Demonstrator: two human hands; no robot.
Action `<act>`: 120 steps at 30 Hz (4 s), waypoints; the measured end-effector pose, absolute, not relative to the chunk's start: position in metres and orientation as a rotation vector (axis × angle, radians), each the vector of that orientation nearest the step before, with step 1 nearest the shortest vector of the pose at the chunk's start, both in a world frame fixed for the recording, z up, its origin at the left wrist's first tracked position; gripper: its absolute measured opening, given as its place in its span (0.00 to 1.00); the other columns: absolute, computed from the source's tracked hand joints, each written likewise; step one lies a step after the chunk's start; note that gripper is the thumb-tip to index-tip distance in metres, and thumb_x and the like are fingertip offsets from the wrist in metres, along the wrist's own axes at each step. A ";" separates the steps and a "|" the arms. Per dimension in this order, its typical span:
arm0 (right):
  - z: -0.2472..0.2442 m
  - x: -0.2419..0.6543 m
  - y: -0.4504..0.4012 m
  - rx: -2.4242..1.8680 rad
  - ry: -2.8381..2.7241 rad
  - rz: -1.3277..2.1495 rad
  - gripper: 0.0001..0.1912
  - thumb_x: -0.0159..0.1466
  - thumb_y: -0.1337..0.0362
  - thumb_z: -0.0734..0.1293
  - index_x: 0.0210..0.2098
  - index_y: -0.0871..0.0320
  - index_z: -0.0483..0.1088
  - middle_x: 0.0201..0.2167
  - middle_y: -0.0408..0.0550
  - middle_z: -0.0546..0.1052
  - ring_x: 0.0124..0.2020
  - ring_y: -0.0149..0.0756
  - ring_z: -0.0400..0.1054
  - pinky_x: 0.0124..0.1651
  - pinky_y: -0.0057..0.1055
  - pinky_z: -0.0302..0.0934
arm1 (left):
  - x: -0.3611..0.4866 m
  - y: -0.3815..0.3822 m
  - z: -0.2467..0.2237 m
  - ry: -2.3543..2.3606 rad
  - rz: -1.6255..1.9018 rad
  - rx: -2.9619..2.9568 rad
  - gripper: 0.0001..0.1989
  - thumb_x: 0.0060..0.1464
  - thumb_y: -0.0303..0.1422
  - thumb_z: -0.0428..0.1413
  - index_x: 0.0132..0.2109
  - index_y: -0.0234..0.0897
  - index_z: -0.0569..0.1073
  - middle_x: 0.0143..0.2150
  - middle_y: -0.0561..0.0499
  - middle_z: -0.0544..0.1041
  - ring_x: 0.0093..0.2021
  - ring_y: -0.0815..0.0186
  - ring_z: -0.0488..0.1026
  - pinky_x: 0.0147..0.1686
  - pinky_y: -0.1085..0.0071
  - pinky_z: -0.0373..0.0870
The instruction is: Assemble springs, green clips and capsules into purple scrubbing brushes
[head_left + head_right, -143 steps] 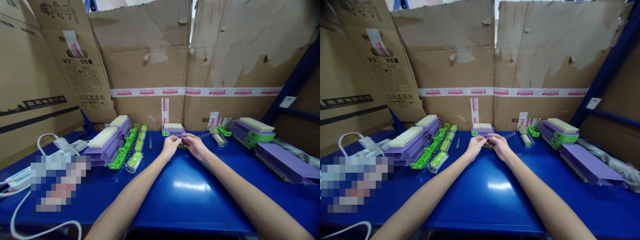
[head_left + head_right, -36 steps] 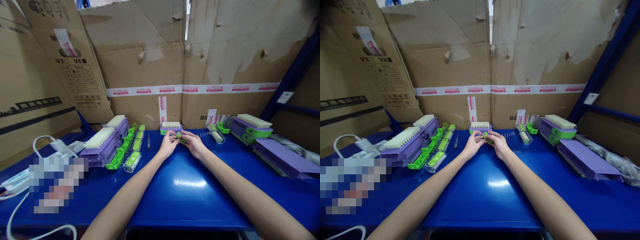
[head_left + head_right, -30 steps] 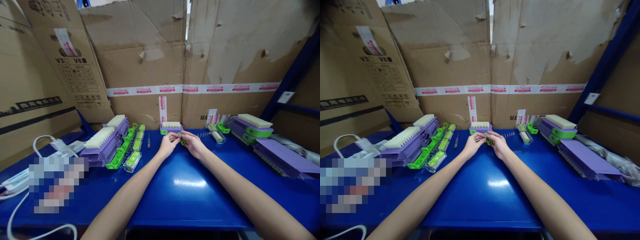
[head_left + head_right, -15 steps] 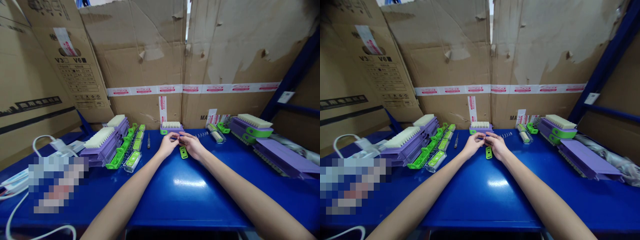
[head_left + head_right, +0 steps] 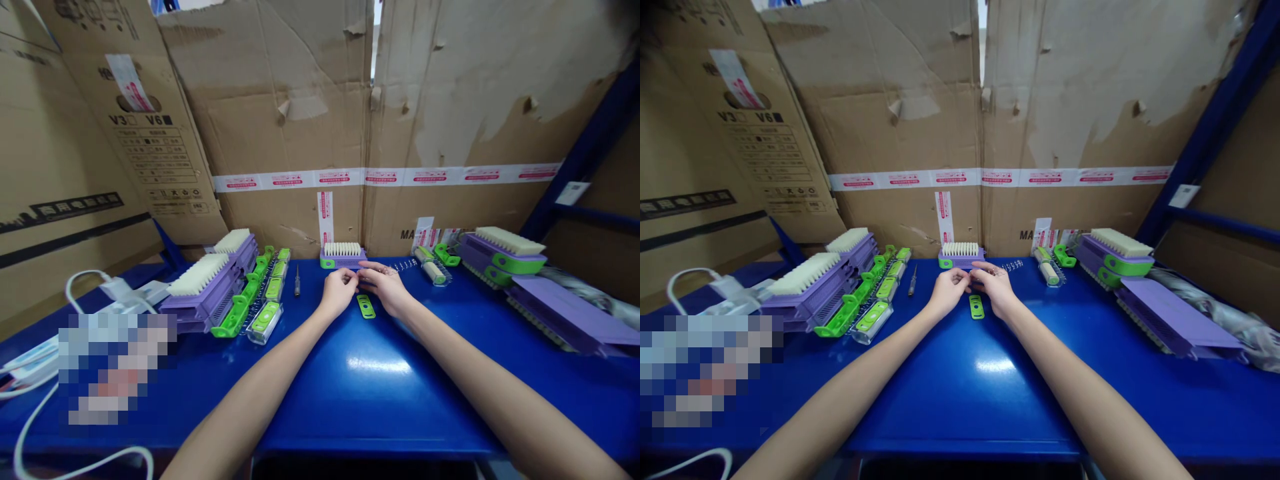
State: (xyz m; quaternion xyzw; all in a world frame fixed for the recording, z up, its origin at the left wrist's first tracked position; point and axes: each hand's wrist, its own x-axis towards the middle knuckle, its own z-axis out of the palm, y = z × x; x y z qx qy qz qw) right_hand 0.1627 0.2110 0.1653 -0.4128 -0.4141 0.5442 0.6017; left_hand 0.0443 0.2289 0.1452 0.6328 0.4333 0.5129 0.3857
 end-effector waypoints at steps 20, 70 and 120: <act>0.161 0.192 0.220 -1.016 -1.997 0.383 0.11 0.53 0.65 0.67 0.37 0.57 0.74 0.32 0.46 0.77 0.31 0.33 0.70 0.35 0.27 0.62 | 0.028 0.232 0.162 1.071 1.015 1.570 0.07 0.47 0.19 0.50 0.27 0.31 0.68 0.20 0.54 0.72 0.22 0.73 0.72 0.21 0.80 0.62; 0.155 0.191 0.219 -1.057 -2.094 0.468 0.09 0.53 0.61 0.65 0.32 0.58 0.65 0.24 0.40 0.71 0.23 0.26 0.61 0.27 0.23 0.55 | 0.023 0.234 0.157 1.190 1.166 1.509 0.14 0.48 0.34 0.60 0.41 0.33 0.68 0.22 0.54 0.74 0.15 0.71 0.69 0.15 0.78 0.62; 0.151 0.186 0.220 -1.187 -1.949 0.471 0.08 0.53 0.64 0.67 0.34 0.58 0.71 0.29 0.45 0.77 0.28 0.32 0.70 0.31 0.26 0.62 | 0.034 0.235 0.140 1.069 1.182 1.594 0.17 0.47 0.21 0.53 0.46 0.36 0.67 0.30 0.53 0.75 0.20 0.74 0.70 0.20 0.78 0.68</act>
